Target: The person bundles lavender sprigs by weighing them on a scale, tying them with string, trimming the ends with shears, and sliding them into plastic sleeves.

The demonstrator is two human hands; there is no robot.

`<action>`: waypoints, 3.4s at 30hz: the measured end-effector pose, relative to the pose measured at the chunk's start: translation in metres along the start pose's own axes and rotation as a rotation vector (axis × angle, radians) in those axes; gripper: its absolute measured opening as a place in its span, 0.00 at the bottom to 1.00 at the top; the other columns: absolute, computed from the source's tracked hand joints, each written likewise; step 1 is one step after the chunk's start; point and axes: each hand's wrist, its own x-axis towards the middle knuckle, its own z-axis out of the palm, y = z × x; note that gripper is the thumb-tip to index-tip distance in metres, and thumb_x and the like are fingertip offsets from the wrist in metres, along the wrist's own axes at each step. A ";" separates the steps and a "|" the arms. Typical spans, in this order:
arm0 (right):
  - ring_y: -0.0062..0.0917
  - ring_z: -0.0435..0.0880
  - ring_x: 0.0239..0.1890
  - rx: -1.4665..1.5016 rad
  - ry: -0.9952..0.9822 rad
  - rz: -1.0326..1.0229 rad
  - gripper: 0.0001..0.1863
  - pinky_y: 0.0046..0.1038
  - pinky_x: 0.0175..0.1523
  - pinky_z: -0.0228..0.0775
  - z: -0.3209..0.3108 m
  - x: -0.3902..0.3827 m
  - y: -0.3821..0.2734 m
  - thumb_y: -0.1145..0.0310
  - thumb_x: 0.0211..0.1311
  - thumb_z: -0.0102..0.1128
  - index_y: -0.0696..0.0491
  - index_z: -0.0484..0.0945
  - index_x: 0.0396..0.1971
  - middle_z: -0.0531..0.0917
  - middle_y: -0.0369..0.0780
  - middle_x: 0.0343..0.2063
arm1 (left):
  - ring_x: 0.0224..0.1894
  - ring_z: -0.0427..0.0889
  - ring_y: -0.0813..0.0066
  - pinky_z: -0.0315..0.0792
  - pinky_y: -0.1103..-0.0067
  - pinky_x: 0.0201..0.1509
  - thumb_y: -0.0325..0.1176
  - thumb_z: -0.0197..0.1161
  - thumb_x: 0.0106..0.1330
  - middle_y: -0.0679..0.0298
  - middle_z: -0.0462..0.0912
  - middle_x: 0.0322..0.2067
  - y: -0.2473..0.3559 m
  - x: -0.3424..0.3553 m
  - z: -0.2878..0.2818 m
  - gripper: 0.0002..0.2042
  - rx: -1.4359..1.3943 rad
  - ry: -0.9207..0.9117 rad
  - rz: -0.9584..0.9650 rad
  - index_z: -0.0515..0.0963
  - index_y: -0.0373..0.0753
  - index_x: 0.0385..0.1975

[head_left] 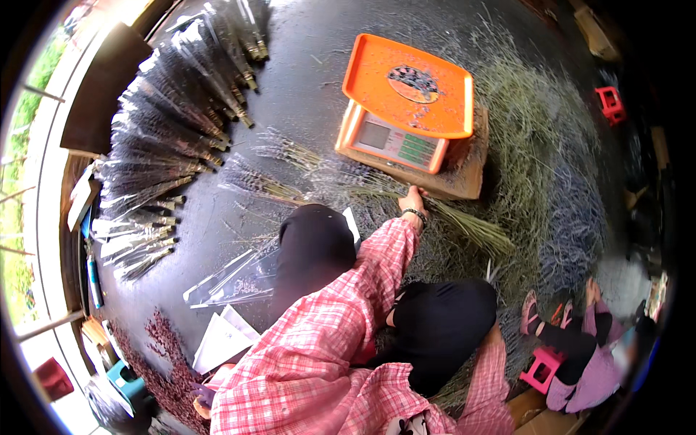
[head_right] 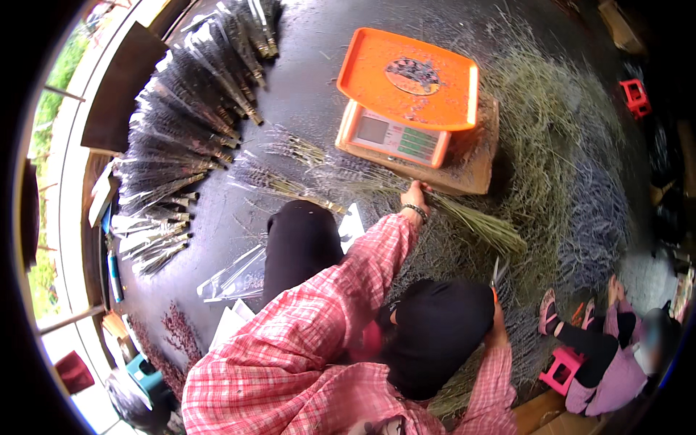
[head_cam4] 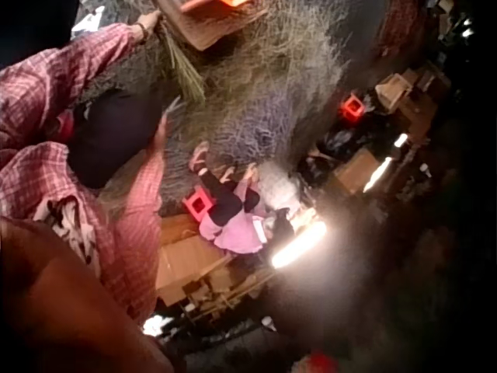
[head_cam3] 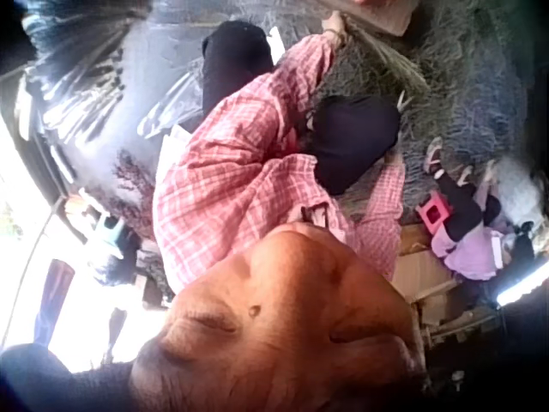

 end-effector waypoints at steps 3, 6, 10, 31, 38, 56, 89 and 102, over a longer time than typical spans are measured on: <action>0.21 0.77 0.42 -0.034 -0.016 0.053 0.22 0.23 0.48 0.68 0.026 0.024 -0.043 0.59 0.61 0.52 0.55 0.67 0.52 0.77 0.35 0.39 | 0.17 0.72 0.71 0.67 0.73 0.27 0.31 0.58 0.46 0.61 0.75 0.14 0.008 0.018 -0.001 0.07 0.112 -0.015 0.051 0.73 0.35 0.12; 0.22 0.78 0.41 -0.236 0.097 0.138 0.25 0.24 0.42 0.69 0.030 0.044 -0.069 0.52 0.59 0.54 0.53 0.68 0.51 0.77 0.35 0.37 | 0.22 0.72 0.73 0.66 0.73 0.28 0.31 0.59 0.48 0.65 0.73 0.16 0.010 0.020 0.002 0.04 -0.005 -0.078 -0.149 0.73 0.38 0.18; 0.22 0.77 0.39 -0.330 0.110 0.232 0.26 0.30 0.41 0.66 0.023 0.065 -0.087 0.46 0.54 0.57 0.51 0.69 0.43 0.75 0.36 0.36 | 0.21 0.71 0.73 0.70 0.77 0.29 0.26 0.52 0.57 0.65 0.73 0.20 0.002 0.019 0.002 0.03 -0.088 -0.113 -0.169 0.71 0.38 0.23; 0.22 0.73 0.15 -0.408 0.134 0.177 0.09 0.27 0.20 0.72 0.005 0.144 -0.075 0.67 0.55 0.55 0.58 0.70 0.28 0.71 0.35 0.16 | 0.22 0.68 0.72 0.68 0.73 0.39 0.33 0.52 0.64 0.68 0.69 0.17 0.004 0.007 -0.025 0.10 -0.081 -0.543 -0.025 0.67 0.40 0.21; 0.20 0.74 0.20 -0.189 0.190 0.016 0.12 0.26 0.27 0.75 -0.007 0.110 -0.093 0.63 0.59 0.53 0.57 0.67 0.32 0.72 0.36 0.21 | 0.22 0.67 0.74 0.69 0.74 0.35 0.34 0.52 0.65 0.69 0.69 0.18 0.012 0.015 -0.023 0.09 -0.087 -0.488 0.014 0.67 0.41 0.23; 0.19 0.74 0.23 -0.248 0.048 0.007 0.21 0.23 0.30 0.70 0.007 0.124 -0.024 0.53 0.56 0.58 0.59 0.72 0.29 0.73 0.35 0.20 | 0.22 0.67 0.74 0.68 0.74 0.34 0.36 0.50 0.66 0.69 0.67 0.18 0.023 -0.028 -0.030 0.10 0.078 -0.616 0.117 0.66 0.42 0.23; 0.22 0.79 0.22 -0.257 0.184 -0.288 0.16 0.27 0.26 0.74 0.013 0.105 -0.003 0.57 0.59 0.55 0.57 0.73 0.32 0.78 0.38 0.21 | 0.20 0.63 0.73 0.63 0.74 0.34 0.32 0.53 0.62 0.69 0.64 0.15 0.047 -0.074 0.006 0.11 0.127 -0.830 0.056 0.63 0.42 0.19; 0.39 0.78 0.44 -0.667 0.547 0.020 0.29 0.35 0.49 0.69 -0.062 0.087 0.145 0.49 0.49 0.61 0.57 0.72 0.44 0.79 0.50 0.37 | 0.24 0.65 0.70 0.64 0.72 0.42 0.27 0.52 0.58 0.66 0.64 0.16 0.082 -0.081 -0.002 0.11 -0.024 -0.659 -0.174 0.63 0.40 0.15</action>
